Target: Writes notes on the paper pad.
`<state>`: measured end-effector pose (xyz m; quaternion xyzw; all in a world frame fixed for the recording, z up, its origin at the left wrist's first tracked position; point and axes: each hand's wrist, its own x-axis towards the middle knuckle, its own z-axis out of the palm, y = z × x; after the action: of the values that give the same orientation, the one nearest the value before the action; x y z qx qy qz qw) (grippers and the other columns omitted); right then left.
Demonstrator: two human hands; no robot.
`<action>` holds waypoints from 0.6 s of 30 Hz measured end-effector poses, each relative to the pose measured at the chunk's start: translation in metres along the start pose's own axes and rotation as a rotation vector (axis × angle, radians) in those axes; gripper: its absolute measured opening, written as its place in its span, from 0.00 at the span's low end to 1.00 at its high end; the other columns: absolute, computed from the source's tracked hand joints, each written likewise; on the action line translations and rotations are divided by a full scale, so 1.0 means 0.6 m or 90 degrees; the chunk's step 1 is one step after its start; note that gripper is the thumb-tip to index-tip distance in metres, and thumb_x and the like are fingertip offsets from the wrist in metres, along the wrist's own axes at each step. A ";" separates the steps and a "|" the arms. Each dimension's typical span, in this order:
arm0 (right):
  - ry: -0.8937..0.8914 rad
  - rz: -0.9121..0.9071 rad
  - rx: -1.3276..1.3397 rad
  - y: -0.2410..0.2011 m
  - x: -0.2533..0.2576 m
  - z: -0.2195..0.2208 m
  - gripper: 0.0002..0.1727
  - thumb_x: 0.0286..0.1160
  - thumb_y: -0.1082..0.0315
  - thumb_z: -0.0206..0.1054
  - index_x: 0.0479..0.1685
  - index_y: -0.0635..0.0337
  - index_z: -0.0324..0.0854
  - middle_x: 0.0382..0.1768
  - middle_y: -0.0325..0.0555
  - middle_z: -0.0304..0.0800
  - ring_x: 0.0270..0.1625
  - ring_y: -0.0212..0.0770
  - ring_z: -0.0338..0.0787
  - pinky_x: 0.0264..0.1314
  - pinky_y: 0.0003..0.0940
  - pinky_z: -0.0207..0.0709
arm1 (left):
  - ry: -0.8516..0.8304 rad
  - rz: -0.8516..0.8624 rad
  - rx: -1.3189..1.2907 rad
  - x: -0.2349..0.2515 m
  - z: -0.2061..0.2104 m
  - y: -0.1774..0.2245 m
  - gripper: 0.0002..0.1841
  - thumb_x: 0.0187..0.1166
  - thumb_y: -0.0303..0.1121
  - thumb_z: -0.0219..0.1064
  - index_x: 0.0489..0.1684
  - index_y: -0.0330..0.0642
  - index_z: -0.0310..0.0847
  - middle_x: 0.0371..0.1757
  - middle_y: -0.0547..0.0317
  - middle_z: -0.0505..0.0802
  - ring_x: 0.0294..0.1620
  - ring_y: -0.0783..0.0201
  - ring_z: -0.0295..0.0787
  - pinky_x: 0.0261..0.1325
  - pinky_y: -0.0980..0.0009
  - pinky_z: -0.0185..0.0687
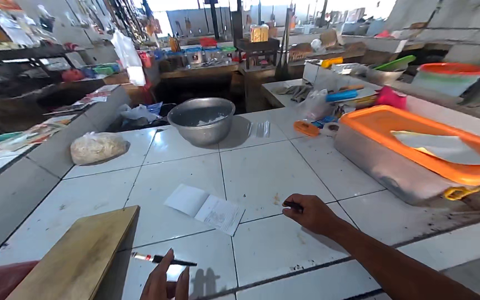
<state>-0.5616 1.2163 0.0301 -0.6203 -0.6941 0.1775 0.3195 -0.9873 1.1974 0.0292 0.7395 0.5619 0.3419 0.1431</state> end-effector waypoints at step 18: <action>0.019 -0.205 -0.007 -0.046 -0.051 -0.009 0.13 0.78 0.54 0.70 0.51 0.50 0.90 0.37 0.34 0.93 0.35 0.27 0.89 0.40 0.29 0.88 | 0.042 -0.070 -0.009 -0.002 0.004 -0.008 0.27 0.85 0.47 0.62 0.81 0.46 0.74 0.68 0.50 0.90 0.31 0.69 0.91 0.35 0.66 0.90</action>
<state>-0.5780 1.1811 0.0450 -0.5055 -0.7803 0.1111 0.3510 -0.9895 1.1983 0.0238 0.6948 0.6038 0.3615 0.1480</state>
